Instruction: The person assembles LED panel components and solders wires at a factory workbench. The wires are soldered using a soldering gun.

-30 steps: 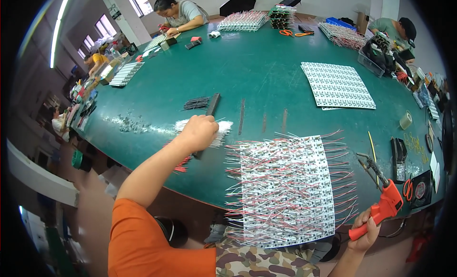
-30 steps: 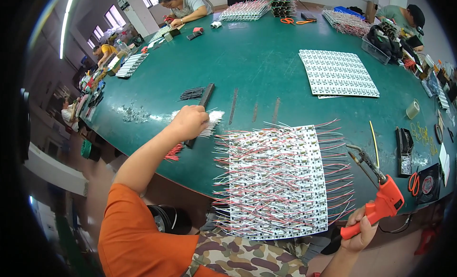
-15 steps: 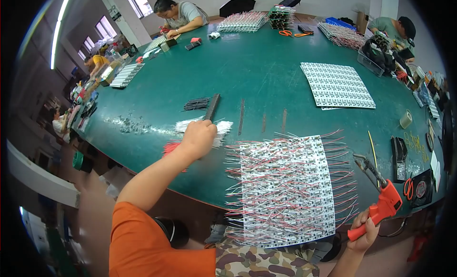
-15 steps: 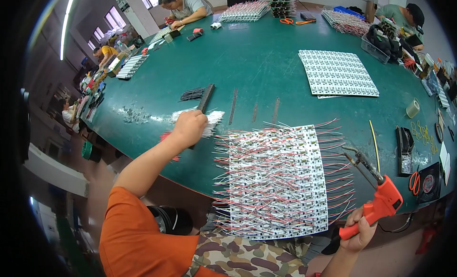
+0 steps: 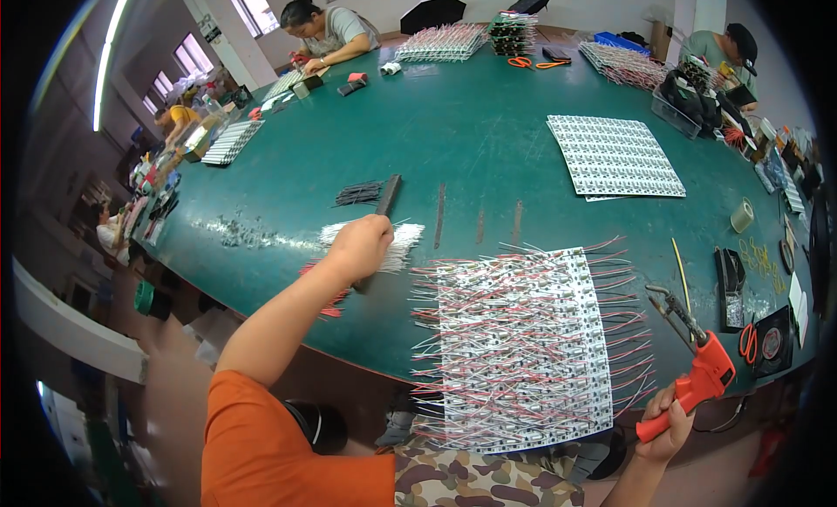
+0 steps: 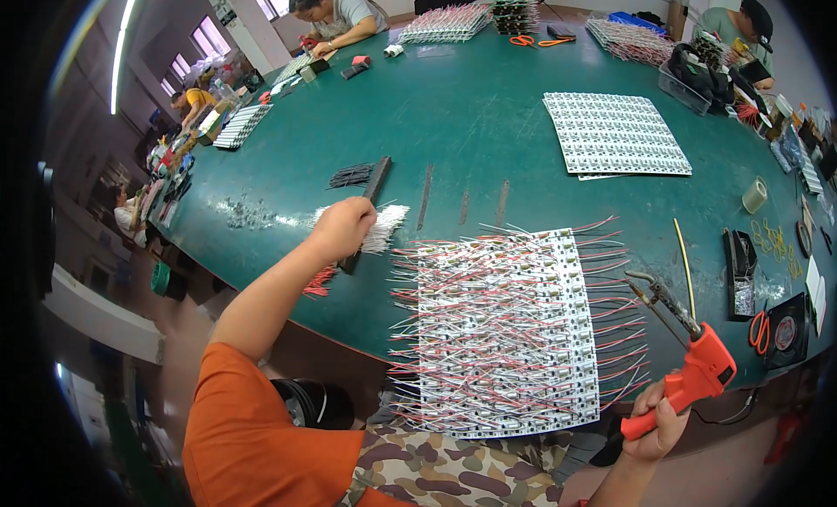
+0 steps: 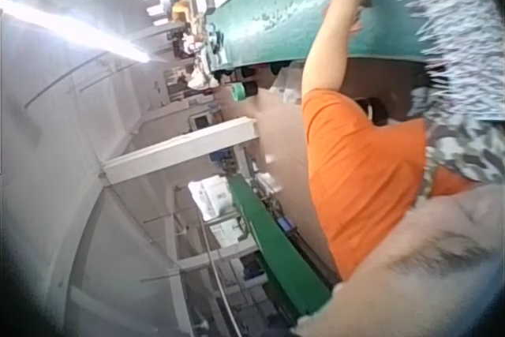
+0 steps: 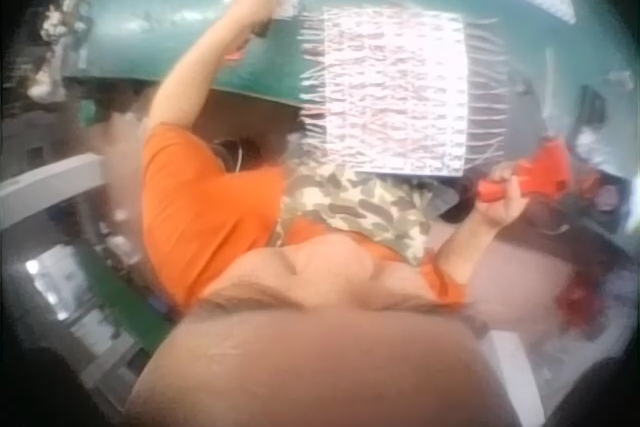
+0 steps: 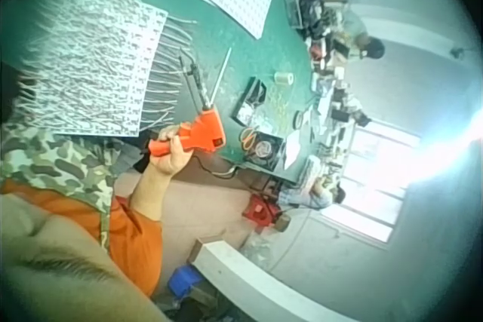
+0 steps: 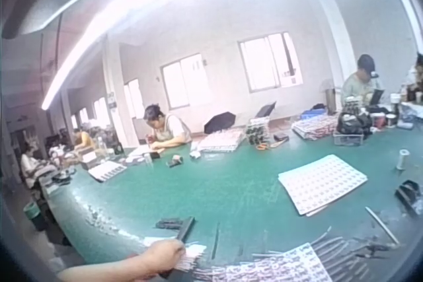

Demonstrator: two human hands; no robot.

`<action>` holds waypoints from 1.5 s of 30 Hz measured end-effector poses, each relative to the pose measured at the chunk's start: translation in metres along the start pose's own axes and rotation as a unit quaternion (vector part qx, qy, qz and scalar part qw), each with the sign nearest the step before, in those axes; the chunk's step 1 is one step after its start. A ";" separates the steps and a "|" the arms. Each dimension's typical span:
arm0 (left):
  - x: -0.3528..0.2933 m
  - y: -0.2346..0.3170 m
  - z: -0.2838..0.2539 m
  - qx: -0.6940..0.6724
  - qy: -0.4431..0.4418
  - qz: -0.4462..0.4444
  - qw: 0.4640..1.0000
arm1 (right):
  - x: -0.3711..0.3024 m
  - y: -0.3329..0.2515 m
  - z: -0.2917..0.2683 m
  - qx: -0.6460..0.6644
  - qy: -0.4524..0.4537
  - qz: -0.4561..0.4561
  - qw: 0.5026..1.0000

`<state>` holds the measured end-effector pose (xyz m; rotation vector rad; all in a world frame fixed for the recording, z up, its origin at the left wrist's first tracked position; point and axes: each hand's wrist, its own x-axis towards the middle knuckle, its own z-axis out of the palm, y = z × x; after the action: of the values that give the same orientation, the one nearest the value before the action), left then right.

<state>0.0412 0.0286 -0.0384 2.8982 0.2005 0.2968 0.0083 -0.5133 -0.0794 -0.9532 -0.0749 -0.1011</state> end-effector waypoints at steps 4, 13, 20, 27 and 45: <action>0.006 0.013 -0.016 -0.028 -0.026 -0.051 0.998 | -0.001 0.001 -0.004 0.005 0.002 0.001 1.000; 0.010 -0.010 -0.004 -0.089 -0.025 0.105 0.990 | -0.003 0.001 -0.009 0.013 0.011 0.007 1.000; -0.002 0.005 0.007 0.031 -0.044 0.080 0.995 | -0.003 0.003 -0.012 0.010 0.012 0.000 1.000; 0.002 0.000 0.005 0.066 0.050 0.236 0.968 | -0.002 0.004 -0.017 0.011 -0.010 -0.004 1.000; 0.018 0.001 0.000 -0.457 -0.051 -0.186 0.868 | -0.003 0.003 -0.012 0.025 0.014 0.000 1.000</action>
<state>0.0592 0.0307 -0.0353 1.8744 0.4491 0.1128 0.0061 -0.5209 -0.0889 -0.9018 -0.0509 -0.1133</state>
